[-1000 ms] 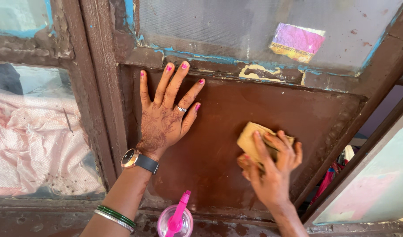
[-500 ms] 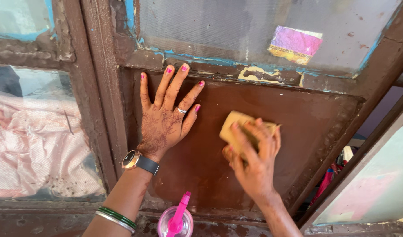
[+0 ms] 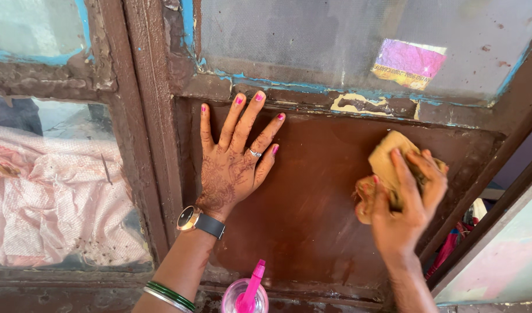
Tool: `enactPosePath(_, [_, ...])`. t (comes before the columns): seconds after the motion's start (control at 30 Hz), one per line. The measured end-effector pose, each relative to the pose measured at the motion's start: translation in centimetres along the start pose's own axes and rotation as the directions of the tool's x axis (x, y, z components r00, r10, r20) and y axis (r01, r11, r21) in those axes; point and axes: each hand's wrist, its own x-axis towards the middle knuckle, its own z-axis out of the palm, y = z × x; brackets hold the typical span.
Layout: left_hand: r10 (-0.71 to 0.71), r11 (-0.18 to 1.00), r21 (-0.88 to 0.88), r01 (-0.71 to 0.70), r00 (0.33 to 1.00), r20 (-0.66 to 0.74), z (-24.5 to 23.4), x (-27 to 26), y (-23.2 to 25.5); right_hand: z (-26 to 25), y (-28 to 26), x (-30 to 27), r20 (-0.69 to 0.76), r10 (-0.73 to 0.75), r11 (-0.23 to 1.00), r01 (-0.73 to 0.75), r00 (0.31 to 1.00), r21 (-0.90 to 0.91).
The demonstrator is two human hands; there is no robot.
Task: The person sprays liquid onto a door and window panes and wipes the surface with a cloth, cleaning both the wood and the glass.
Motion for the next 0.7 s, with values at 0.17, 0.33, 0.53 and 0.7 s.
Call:
enactPosePath(0.17, [-0.002, 1.000, -0.012, 0.002, 1.000, 0.000, -0.2, 0.0, -0.1, 2.7, -3.4, -1.2, 0.150, -0.117, 0.993, 0.118, 0.982, 0.006])
enactPosePath(0.33, [-0.005, 1.000, -0.026, 0.005, 1.000, -0.008, -0.3, 0.0, 0.0, 2.5, -4.6, -5.6, 0.383, -0.137, 0.990, 0.117, 0.913, 0.075])
enactPosePath(0.53, [0.005, 1.000, -0.020, -0.005, 1.000, -0.013, -0.3, 0.0, 0.0, 1.5, -2.4, -4.3, 0.351, -0.161, 0.987, 0.153, 0.923, 0.050])
enactPosePath(0.7, [-0.002, 1.000, -0.020, 0.002, 1.000, -0.018, -0.2, 0.0, 0.1, -0.9, -0.4, -1.4, 0.186, -0.122, 0.991, 0.130, 0.975, -0.031])
